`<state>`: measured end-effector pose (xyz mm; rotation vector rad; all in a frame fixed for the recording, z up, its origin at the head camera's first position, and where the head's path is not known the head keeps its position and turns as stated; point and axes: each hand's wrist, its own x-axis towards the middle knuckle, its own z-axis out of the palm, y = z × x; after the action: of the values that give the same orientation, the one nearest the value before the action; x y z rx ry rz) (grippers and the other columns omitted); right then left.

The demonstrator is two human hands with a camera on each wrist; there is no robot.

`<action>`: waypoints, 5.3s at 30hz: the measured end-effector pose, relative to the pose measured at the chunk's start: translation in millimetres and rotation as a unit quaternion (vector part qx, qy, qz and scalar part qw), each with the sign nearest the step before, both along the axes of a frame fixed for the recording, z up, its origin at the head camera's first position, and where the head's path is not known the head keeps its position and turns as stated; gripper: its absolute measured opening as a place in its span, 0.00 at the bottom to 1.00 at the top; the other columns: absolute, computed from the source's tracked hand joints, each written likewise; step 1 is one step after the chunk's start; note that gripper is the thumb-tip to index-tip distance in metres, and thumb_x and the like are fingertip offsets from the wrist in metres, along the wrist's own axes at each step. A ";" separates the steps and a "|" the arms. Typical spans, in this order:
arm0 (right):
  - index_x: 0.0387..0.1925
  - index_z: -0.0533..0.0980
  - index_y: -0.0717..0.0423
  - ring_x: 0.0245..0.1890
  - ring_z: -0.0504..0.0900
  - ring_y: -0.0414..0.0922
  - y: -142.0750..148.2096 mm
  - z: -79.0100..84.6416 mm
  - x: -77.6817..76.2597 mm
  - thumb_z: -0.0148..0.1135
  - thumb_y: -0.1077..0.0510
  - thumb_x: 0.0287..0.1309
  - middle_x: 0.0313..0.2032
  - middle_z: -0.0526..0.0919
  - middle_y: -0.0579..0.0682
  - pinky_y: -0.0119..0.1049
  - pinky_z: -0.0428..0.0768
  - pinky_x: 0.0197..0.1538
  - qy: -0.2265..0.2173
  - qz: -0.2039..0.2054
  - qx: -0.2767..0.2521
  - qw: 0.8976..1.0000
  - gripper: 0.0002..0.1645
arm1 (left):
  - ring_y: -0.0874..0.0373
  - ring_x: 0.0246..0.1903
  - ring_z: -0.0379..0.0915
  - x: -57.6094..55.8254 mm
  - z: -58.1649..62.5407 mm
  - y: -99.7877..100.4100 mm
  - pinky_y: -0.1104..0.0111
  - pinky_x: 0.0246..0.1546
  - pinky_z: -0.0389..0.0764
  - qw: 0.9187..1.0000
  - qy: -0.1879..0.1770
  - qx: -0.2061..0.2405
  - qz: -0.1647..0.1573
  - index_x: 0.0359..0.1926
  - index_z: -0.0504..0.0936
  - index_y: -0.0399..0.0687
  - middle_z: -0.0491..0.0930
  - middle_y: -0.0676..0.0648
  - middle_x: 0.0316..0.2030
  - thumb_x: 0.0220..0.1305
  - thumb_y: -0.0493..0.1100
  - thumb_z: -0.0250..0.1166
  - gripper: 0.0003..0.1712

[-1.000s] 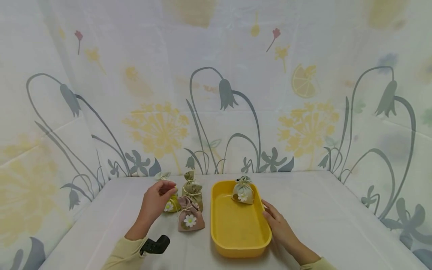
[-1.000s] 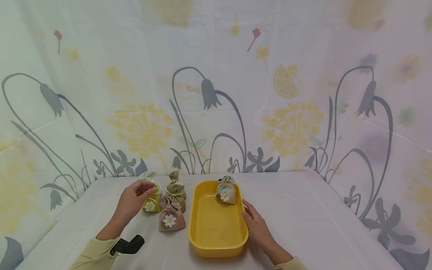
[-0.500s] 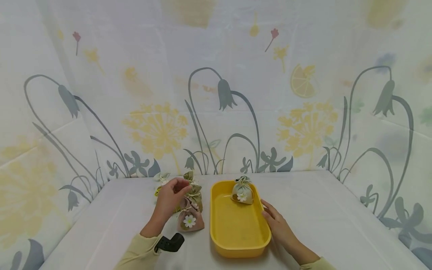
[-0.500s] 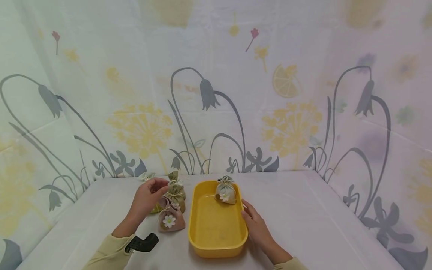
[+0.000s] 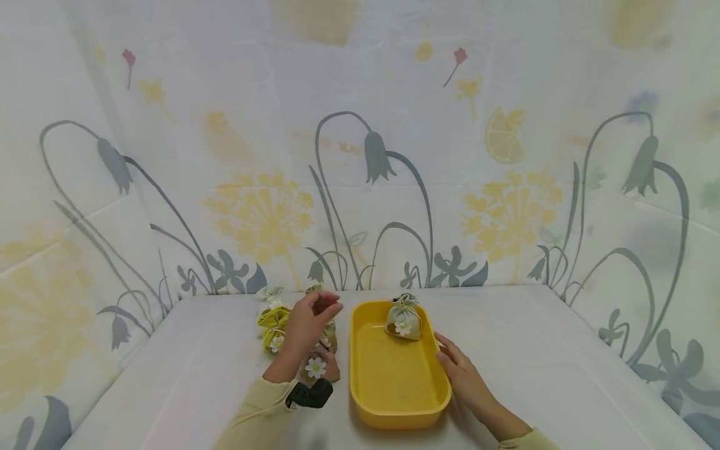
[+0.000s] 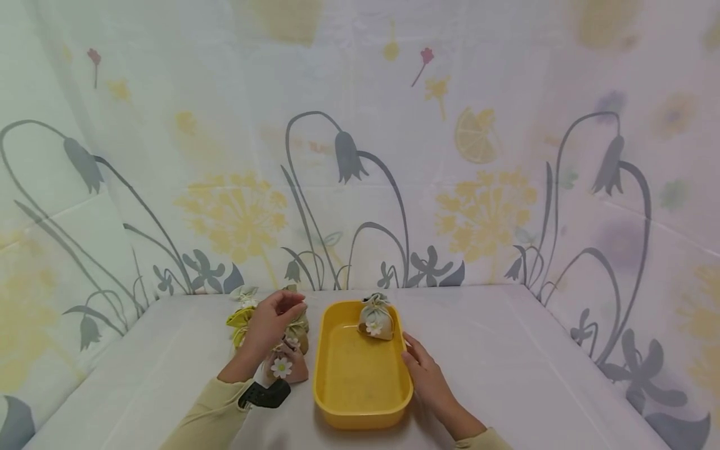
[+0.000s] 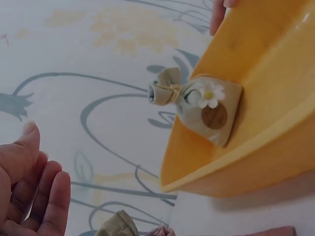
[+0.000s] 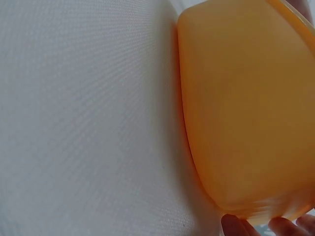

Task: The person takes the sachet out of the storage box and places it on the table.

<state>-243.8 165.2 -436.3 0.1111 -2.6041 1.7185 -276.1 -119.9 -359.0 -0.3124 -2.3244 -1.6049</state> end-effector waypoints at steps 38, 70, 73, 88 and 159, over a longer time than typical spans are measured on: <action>0.68 0.58 0.59 0.59 0.68 0.59 0.4 -1.6 1.8 0.45 0.53 0.70 0.60 0.66 0.67 0.51 0.69 0.56 -0.004 -0.001 -0.019 1.000 0.29 | 0.52 0.37 0.75 -43.0 -17.2 81.8 0.64 0.39 0.77 0.998 -0.008 -0.036 -0.047 0.42 0.80 0.40 0.78 0.47 0.35 0.61 0.40 0.64 0.10; 0.68 0.58 0.59 0.59 0.67 0.59 1.9 -1.5 -2.8 0.45 0.52 0.70 0.60 0.67 0.66 0.53 0.66 0.58 0.012 -0.004 -0.010 1.000 0.29 | 0.53 0.34 0.75 -65.4 -22.2 104.2 0.69 0.32 0.76 0.990 -0.005 -0.108 -0.086 0.38 0.84 0.41 0.81 0.47 0.35 0.59 0.38 0.66 0.07; 0.68 0.58 0.59 0.60 0.67 0.59 1.3 -1.0 -2.1 0.44 0.52 0.70 0.60 0.66 0.66 0.53 0.66 0.59 0.008 -0.001 -0.011 1.000 0.29 | 0.53 0.34 0.75 -63.9 -22.6 99.9 0.70 0.31 0.75 0.990 0.003 -0.112 -0.087 0.37 0.84 0.41 0.81 0.46 0.35 0.60 0.39 0.65 0.06; 0.68 0.57 0.60 0.60 0.66 0.60 2.5 3.1 -1.1 0.43 0.52 0.71 0.60 0.66 0.67 0.55 0.65 0.59 0.005 0.007 0.009 1.000 0.29 | 0.60 0.25 0.71 -42.4 -3.0 88.8 0.71 0.27 0.74 0.993 0.031 -0.088 -0.073 0.37 0.83 0.45 0.79 0.50 0.31 0.62 0.40 0.62 0.05; 0.68 0.58 0.60 0.59 0.67 0.59 2.4 -3.1 -0.7 0.44 0.53 0.70 0.60 0.66 0.66 0.53 0.68 0.57 0.005 0.013 -0.027 1.000 0.29 | 0.53 0.36 0.72 36.1 -26.7 -90.8 0.59 0.37 0.75 0.964 0.083 -0.155 0.198 0.41 0.78 0.36 0.75 0.43 0.37 0.60 0.34 0.64 0.08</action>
<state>-244.5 167.6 -439.4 0.1523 -2.5573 1.7912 -239.9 -210.7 -385.7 -0.0373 -2.3187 -0.9923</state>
